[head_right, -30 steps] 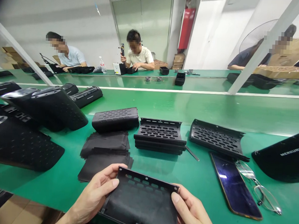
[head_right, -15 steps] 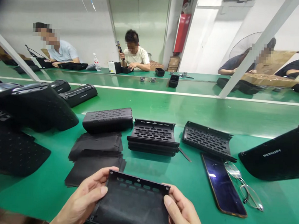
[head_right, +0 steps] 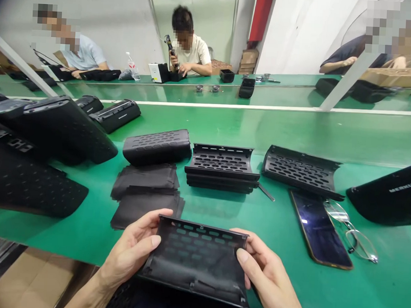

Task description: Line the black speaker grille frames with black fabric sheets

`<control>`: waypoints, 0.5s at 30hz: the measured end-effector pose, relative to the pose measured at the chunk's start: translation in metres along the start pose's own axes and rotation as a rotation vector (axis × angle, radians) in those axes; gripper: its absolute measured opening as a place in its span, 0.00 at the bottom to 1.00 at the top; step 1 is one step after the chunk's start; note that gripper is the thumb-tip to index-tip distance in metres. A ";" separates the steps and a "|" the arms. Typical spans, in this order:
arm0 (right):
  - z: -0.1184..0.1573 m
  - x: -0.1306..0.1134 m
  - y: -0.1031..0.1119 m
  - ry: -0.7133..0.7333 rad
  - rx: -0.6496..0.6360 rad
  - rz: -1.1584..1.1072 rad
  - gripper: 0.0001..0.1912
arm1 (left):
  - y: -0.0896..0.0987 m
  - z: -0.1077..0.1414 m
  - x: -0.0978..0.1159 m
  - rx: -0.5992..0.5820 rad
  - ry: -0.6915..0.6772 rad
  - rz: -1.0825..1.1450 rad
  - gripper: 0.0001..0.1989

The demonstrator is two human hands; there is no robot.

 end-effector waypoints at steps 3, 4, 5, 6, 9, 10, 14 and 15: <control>0.002 -0.002 0.001 0.007 0.028 0.027 0.31 | 0.000 0.002 -0.001 -0.004 0.002 -0.007 0.24; 0.002 -0.001 0.001 0.005 0.024 0.040 0.31 | 0.000 0.003 -0.001 -0.002 0.005 -0.008 0.25; 0.002 -0.001 0.001 0.001 0.014 0.048 0.30 | 0.000 0.003 -0.002 0.000 0.007 -0.009 0.25; 0.001 0.001 0.001 -0.005 0.000 0.052 0.30 | 0.000 0.003 -0.003 0.003 0.007 -0.010 0.25; 0.001 0.004 0.002 -0.021 -0.020 0.057 0.32 | 0.001 0.003 -0.004 0.007 0.003 -0.011 0.24; 0.000 0.005 0.003 -0.025 -0.018 0.057 0.32 | 0.001 0.002 -0.004 0.007 0.001 -0.009 0.24; 0.000 0.003 0.001 -0.036 0.013 0.051 0.31 | -0.001 -0.001 -0.003 0.000 -0.006 0.036 0.24; 0.000 0.001 0.000 -0.037 0.034 0.053 0.29 | -0.002 -0.002 -0.002 0.003 -0.006 0.059 0.24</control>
Point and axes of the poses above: each hand's wrist, its own z-axis away from the middle knuckle, its own y-axis out of the back of the hand, x = y × z, the point moved 6 cm from there along -z, towards the middle knuckle, and after that the axes turned 14 degrees about -x, right-handed, at the moved point
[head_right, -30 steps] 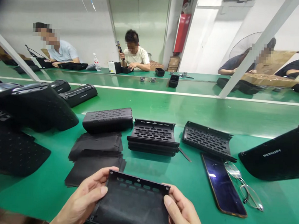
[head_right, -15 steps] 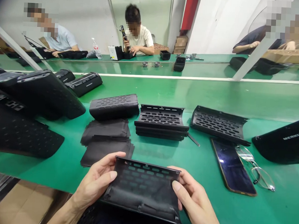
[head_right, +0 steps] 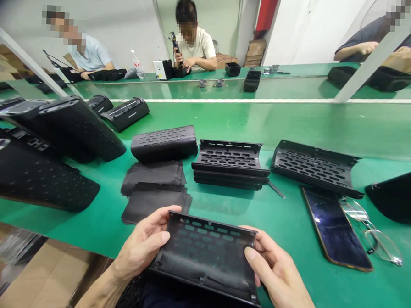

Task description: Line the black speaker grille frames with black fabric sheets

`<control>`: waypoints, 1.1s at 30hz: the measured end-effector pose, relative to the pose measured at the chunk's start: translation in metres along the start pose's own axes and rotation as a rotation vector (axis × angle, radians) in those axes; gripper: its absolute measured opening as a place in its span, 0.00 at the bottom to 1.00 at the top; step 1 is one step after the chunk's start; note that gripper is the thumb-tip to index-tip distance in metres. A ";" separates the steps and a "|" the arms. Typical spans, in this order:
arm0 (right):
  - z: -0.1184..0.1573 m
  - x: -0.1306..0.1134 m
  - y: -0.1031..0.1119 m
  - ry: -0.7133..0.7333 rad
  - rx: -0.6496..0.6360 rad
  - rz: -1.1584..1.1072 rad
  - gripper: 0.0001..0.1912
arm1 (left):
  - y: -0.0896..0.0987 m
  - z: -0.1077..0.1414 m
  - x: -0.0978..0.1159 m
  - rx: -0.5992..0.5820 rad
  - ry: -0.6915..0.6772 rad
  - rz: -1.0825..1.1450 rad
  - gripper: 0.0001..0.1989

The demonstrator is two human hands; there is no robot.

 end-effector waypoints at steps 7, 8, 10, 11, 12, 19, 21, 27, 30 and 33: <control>-0.004 -0.005 -0.005 -0.079 0.073 -0.215 0.29 | -0.003 -0.003 -0.002 0.106 0.099 0.119 0.26; -0.004 -0.003 -0.005 -0.096 0.071 -0.250 0.29 | -0.003 -0.003 -0.003 0.112 0.103 0.124 0.26; -0.005 -0.002 -0.006 -0.109 0.070 -0.298 0.29 | -0.002 -0.003 -0.004 0.119 0.105 0.117 0.26; -0.005 -0.002 -0.006 -0.114 0.075 -0.308 0.30 | -0.002 -0.003 -0.005 0.119 0.105 0.108 0.26; -0.005 -0.001 -0.006 -0.120 0.082 -0.310 0.31 | -0.002 -0.003 -0.005 0.117 0.101 0.101 0.26; -0.003 -0.005 -0.004 -0.100 0.089 -0.202 0.37 | -0.002 -0.004 -0.002 0.103 0.084 0.088 0.26; -0.003 -0.004 -0.003 -0.099 0.101 -0.201 0.37 | -0.002 -0.004 -0.002 0.097 0.082 0.089 0.26; -0.005 0.004 0.001 -0.113 0.132 -0.193 0.38 | -0.002 -0.003 -0.005 0.095 0.081 0.098 0.27; -0.004 0.006 0.004 -0.126 0.183 -0.220 0.38 | -0.003 -0.003 -0.005 0.095 0.077 0.101 0.27; -0.005 0.003 0.002 -0.127 0.160 -0.217 0.38 | -0.003 -0.003 -0.005 0.094 0.067 0.108 0.27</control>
Point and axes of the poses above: each hand's wrist, its own z-axis away from the middle knuckle, its own y-axis out of the back of the hand, x = y × z, the point moved 6 cm from there along -z, towards the middle knuckle, and after that the axes turned 14 degrees about -x, right-handed, at the moved point
